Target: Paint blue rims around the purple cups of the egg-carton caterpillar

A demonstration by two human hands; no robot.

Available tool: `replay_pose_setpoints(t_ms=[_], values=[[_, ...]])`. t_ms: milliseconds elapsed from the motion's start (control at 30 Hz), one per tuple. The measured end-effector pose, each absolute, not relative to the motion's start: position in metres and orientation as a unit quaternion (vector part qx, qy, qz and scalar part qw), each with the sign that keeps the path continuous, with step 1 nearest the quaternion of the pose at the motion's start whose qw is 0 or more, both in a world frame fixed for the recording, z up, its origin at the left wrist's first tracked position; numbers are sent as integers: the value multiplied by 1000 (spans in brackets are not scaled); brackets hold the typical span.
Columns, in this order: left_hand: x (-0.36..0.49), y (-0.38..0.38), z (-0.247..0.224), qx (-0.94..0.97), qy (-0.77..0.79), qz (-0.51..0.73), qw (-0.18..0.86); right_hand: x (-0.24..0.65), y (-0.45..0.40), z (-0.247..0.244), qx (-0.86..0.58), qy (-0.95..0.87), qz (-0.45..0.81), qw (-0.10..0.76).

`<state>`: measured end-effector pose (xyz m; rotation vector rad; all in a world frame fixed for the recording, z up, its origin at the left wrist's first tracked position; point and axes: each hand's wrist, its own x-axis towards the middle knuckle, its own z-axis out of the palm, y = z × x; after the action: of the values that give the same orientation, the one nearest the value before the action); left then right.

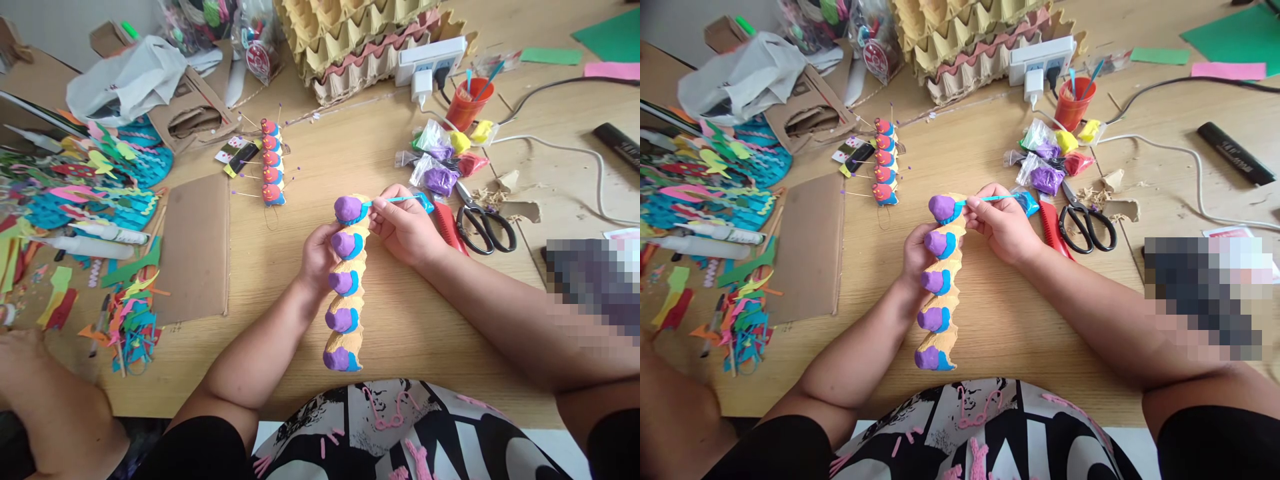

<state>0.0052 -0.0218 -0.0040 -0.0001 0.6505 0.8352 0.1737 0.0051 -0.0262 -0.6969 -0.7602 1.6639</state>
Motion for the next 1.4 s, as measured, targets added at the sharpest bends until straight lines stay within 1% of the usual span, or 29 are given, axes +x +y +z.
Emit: replay_pose_setpoints(t_ms=[167, 667, 900, 1067, 1233, 1400], values=[[4, -22, -5, 13, 304, 398, 865, 175, 7, -25, -280, -320, 720, 548], [9, -26, 2, 1, 342, 389, 856, 176, 9, -28, -296, -305, 722, 545], [8, -23, -1, 1, 352, 406, 843, 177, 9, -26, -279, -294, 738, 540], [8, -23, -1, 23, 333, 407, 850, 176, 9, -26, -274, -286, 744, 539], [8, -20, -5, 22, 355, 403, 843, 176, 10, -28, -290, -301, 734, 535], [6, -22, -7, 8, 337, 402, 851, 177, 10, -29, -290, -295, 737, 534]])
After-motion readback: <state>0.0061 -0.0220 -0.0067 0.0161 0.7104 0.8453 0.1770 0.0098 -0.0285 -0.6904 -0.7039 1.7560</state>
